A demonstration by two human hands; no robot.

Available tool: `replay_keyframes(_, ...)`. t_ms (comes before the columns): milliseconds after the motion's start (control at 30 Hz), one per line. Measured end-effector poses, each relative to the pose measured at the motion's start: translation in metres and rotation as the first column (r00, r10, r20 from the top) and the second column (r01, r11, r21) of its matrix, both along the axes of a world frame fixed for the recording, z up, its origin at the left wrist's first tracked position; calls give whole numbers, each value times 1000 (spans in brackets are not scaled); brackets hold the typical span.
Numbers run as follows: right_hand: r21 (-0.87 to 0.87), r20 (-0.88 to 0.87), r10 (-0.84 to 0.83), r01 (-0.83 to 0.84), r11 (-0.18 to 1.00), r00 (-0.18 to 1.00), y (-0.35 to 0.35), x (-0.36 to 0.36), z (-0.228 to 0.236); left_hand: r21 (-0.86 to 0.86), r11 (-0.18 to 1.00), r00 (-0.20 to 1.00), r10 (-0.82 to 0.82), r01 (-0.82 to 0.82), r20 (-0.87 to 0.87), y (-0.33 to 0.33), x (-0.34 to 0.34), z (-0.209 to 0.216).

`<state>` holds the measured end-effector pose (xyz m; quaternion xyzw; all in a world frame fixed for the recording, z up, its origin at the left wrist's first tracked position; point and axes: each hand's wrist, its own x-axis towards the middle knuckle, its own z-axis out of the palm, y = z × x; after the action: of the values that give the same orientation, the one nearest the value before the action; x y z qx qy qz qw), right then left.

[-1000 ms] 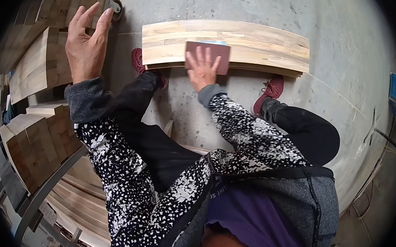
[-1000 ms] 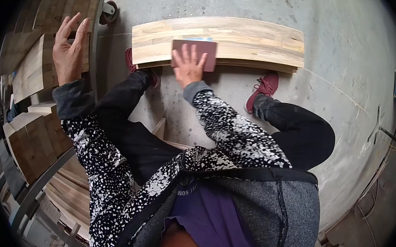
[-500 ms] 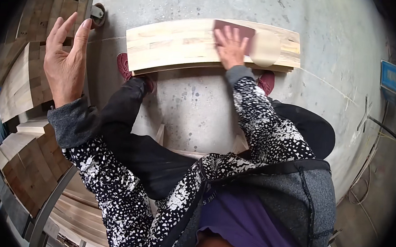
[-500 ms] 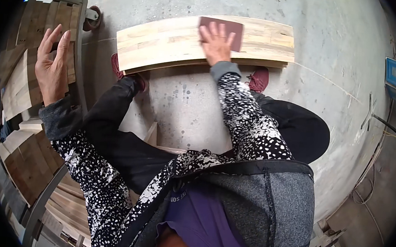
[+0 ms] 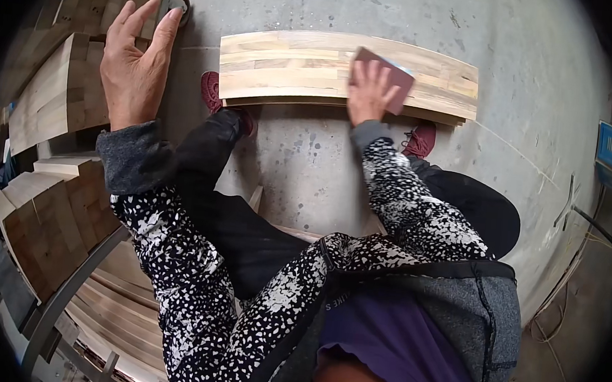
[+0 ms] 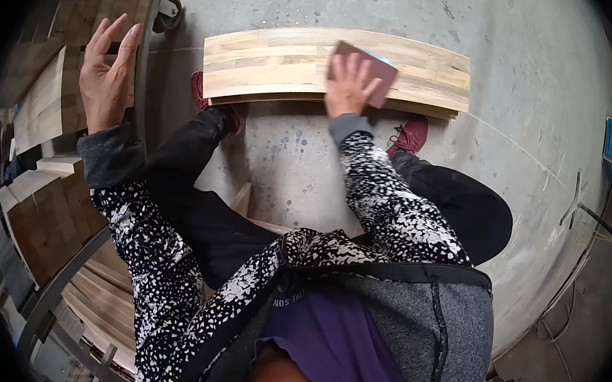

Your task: Sanding a wooden block using a piece of sandpaper.

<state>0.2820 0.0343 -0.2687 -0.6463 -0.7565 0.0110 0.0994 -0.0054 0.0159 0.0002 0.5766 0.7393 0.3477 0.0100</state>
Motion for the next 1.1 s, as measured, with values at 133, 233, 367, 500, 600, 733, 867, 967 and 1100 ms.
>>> replay_keyframes(133, -30, -280, 556, -586, 810, 782, -49, -153, 7, -6, 1000, 1000, 11, -11, -21, -5, 2, 0)
replay_keyframes(233, 94, -339, 694, -711, 697, 635, -51, -198, 1, -8, 1000, 1000, -10, 10, -5, 2, 5, -1)
replay_keyframes(367, -5, -337, 711, -756, 654, 617, -14, -202, 11, -25, 999, 999, -20, 21, 31, -2, 1, 3)
replay_keyframes(500, -26, -133, 463, -470, 882, 876, 48, -92, 13, -34, 999, 998, -25, 27, 56, -3, 2, 4)
replay_keyframes(600, -8, 69, 72, -71, 997, 995, 91, 45, -4, -48, 999, 1000, -9, 10, 25, -3, 5, 5)
replay_keyframes(733, -124, -30, -422, 416, 901, 906, 100, 222, -2, -67, 998, 1000, -5, 7, 30, 1, 10, 3)
replay_keyframes(867, -194, -42, -597, 580, 791, 801, 94, 224, 4, -103, 994, 997, 40, -33, 67, -1, 9, 2)
replay_keyframes(967, -124, -40, -542, 534, 836, 839, 97, 175, -6, -51, 999, 1000, -13, 12, -21, -2, 3, -2)
replay_keyframes(1100, -71, 1, -69, 69, 995, 998, 70, 15, 3, -24, 1000, 999, -3, 2, -41, -7, 0, 1)
